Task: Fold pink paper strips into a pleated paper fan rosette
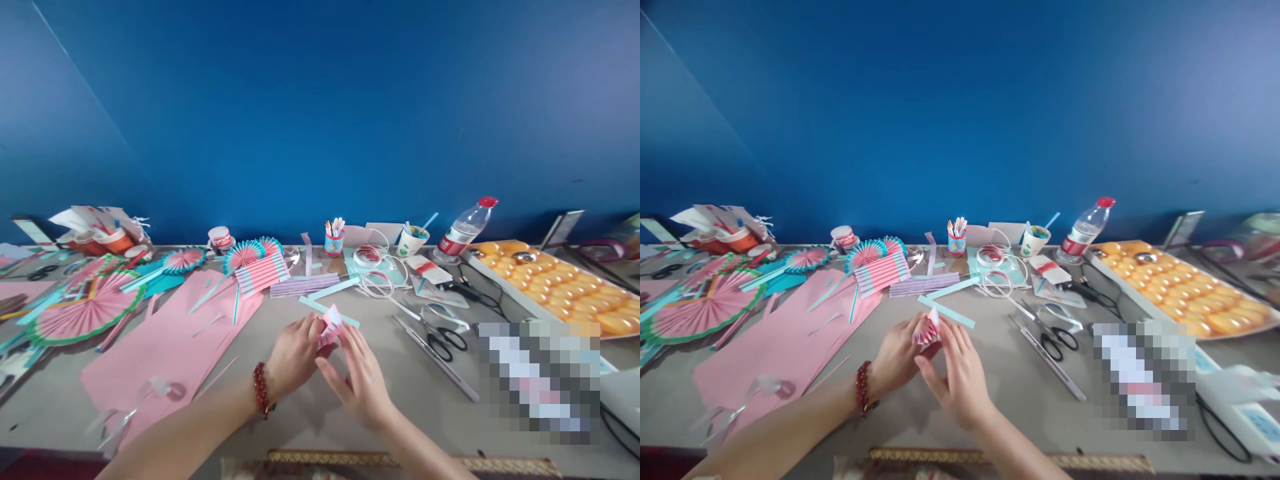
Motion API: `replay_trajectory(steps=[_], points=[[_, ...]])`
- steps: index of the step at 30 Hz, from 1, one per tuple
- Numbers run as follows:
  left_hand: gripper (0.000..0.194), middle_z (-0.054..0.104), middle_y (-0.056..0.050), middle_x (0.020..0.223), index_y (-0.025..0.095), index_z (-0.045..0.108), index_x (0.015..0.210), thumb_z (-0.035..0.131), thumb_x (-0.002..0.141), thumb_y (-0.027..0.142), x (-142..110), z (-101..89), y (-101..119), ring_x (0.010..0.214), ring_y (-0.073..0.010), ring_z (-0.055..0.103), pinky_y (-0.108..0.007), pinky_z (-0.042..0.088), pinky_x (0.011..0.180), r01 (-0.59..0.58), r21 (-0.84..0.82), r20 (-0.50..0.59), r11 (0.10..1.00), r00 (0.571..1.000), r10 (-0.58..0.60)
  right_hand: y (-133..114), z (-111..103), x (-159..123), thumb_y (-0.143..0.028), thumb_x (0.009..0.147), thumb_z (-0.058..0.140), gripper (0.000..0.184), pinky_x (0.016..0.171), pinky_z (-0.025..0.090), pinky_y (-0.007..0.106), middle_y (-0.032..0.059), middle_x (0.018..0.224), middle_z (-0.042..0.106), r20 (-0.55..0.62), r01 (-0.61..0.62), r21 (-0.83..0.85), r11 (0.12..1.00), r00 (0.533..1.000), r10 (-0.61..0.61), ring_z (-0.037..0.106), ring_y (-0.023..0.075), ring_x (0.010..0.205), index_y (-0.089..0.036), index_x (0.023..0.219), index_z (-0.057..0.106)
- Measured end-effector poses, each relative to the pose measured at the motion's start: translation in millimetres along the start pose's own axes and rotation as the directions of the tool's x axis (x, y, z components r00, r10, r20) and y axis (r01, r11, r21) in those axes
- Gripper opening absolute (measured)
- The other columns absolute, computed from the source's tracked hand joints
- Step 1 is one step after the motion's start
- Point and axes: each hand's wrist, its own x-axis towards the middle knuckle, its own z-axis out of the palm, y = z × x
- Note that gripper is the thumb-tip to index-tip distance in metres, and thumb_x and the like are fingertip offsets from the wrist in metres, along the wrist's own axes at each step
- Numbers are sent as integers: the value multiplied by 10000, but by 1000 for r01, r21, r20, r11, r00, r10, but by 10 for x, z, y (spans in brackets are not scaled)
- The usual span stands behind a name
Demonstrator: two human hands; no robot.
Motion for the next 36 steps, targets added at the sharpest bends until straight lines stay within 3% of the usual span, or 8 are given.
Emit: replay_trajectory(steps=[5,9,11,15,18,23,28,36], points=[[303,640,-61,947,204,482,1092,601,882,388,-32,21,-17,804,-218,652,-327,543,672,-67,-64,3,996,998,68,38,-98,109,-166,955,450,359,915,481,440,116,1180,652,39,52,-110,993,998,-48,601,252,1054,-189,1311,493],[405,630,-52,930,201,480,1066,622,848,511,-91,-232,-141,800,-203,648,-324,549,684,20,-48,-81,999,996,-24,172,-220,145,-144,955,448,275,825,454,397,107,1079,681,97,111,-318,942,992,-84,597,241,931,-186,1188,588],[461,600,-137,1177,179,467,1196,629,867,459,-92,-391,-164,1094,-261,593,-402,512,910,-90,55,-187,994,977,99,218,-250,168,-131,953,446,262,828,436,393,102,1021,686,157,152,-388,909,983,-97,585,240,910,-189,1140,619],[291,626,-76,1201,203,531,1234,506,946,170,-66,-511,-118,1213,-221,516,-470,313,1130,-354,286,39,890,933,358,230,-194,208,-139,956,462,202,810,418,381,78,872,657,240,220,-425,878,963,-126,555,225,837,-185,979,657],[194,659,-45,1015,183,604,1043,448,951,112,-87,-424,-112,1051,-187,571,-422,350,1093,-357,280,120,891,934,337,253,-106,174,-143,949,492,167,782,404,374,72,849,638,279,266,-429,863,948,-153,530,228,832,-178,946,655],[227,628,-81,1154,174,569,1160,488,969,266,-173,-263,-149,1063,-218,544,-410,394,1018,-282,248,99,927,959,266,373,-31,54,-126,929,521,137,785,402,374,68,837,625,342,327,-419,847,921,-186,514,225,821,-169,908,649],[154,632,-60,987,165,596,1005,451,959,138,-171,-172,-152,938,-214,550,-404,425,912,-285,314,143,906,957,252,383,0,40,-131,948,500,154,801,409,371,69,866,651,334,334,-386,860,920,-207,535,216,832,-171,967,647],[152,605,-57,914,171,578,899,447,941,107,-247,-181,-304,861,-209,529,-363,435,767,-222,264,164,939,969,183,519,-136,-72,-142,967,466,208,872,459,352,82,1027,711,285,291,-314,904,937,-203,620,203,954,-173,1073,642]])
